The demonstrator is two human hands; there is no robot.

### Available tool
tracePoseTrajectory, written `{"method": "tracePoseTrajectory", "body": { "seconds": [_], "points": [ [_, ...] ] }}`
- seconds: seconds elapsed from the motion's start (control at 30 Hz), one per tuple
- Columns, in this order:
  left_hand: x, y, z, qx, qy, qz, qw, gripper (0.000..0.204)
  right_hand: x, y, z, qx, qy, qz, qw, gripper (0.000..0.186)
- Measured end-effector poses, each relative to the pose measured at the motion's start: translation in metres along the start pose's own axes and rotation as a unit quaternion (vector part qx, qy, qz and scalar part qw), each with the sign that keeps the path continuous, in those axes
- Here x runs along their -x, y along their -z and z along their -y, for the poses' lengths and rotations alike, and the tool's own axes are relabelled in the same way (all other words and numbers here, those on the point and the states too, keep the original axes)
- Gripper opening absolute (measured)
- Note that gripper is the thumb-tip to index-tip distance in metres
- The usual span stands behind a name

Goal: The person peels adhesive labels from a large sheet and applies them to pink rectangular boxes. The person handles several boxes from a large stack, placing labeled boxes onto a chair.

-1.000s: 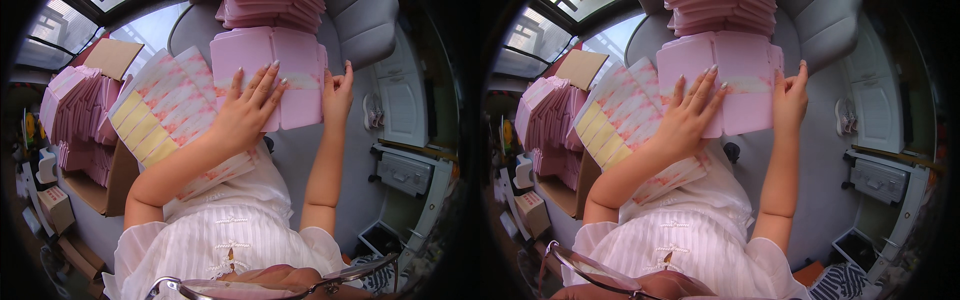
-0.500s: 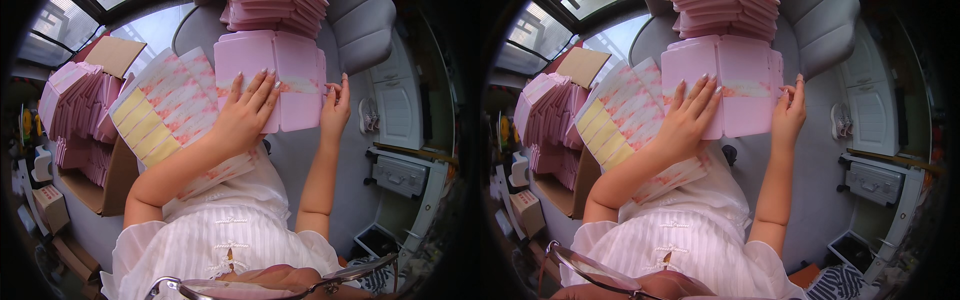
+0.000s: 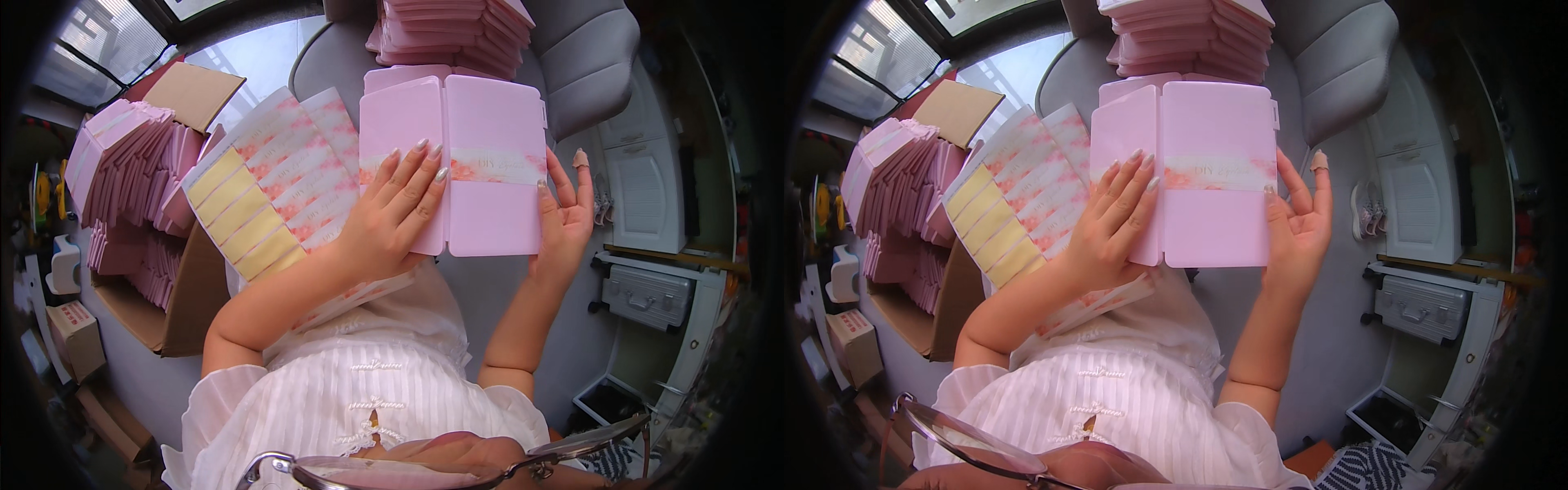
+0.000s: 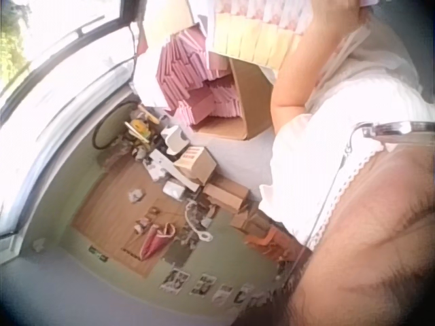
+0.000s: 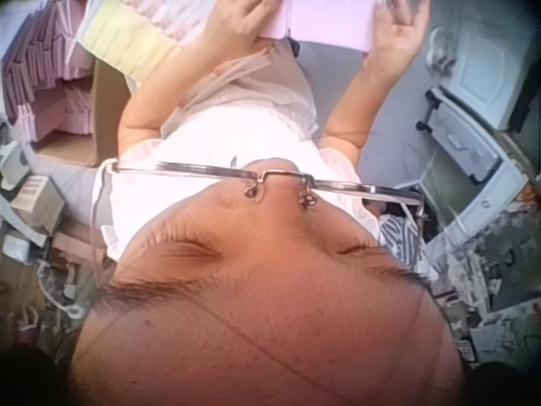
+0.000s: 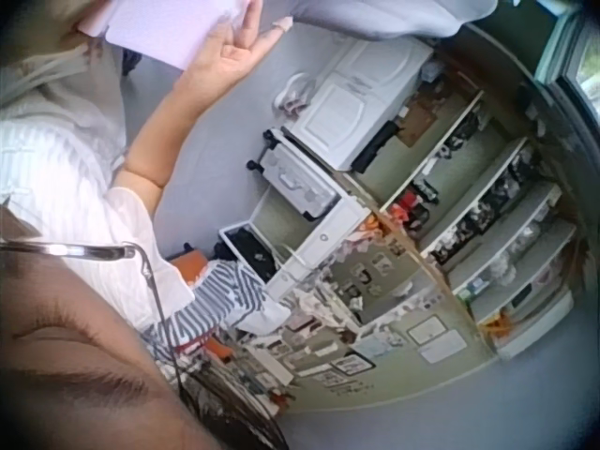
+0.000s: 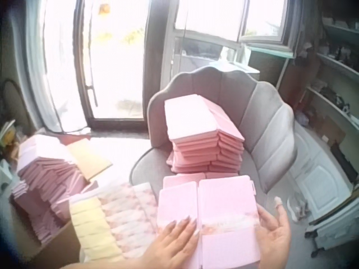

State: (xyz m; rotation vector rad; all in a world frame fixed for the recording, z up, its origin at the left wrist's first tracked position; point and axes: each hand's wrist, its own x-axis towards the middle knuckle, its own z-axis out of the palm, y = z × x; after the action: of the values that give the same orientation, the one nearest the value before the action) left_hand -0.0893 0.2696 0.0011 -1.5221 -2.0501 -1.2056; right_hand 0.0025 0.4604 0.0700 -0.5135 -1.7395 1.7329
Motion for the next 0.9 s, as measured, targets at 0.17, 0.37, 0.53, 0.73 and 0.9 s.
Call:
{"method": "tracePoseTrajectory", "body": {
  "seconds": [0.17, 0.37, 0.53, 0.73, 0.9],
  "points": [
    [0.005, 0.011, -0.007, -0.043, -0.011, -0.077, 0.996, 0.052, 0.02, -0.025, 0.024, 0.031, 0.084, -0.038, 0.995, 0.075],
    [-0.006, 0.04, 0.005, -0.254, -0.083, -0.144, 0.953, 0.04, 0.009, -0.043, 0.037, 0.081, 0.201, -0.02, 0.976, 0.066],
    [-0.044, 0.081, 0.011, -0.249, 0.036, -0.132, 0.959, 0.082, -0.064, -0.071, 0.052, 0.004, 0.242, -0.011, 0.97, 0.057],
    [0.018, 0.116, 0.027, -0.162, 0.117, -0.171, 0.965, 0.084, -0.207, -0.102, 0.067, -0.072, 0.182, 0.034, 0.98, 0.053],
    [0.13, 0.135, 0.011, -0.144, 0.334, -0.218, 0.905, 0.062, -0.322, -0.091, 0.022, 0.098, 0.148, 0.037, 0.983, 0.058]
  ]
}}
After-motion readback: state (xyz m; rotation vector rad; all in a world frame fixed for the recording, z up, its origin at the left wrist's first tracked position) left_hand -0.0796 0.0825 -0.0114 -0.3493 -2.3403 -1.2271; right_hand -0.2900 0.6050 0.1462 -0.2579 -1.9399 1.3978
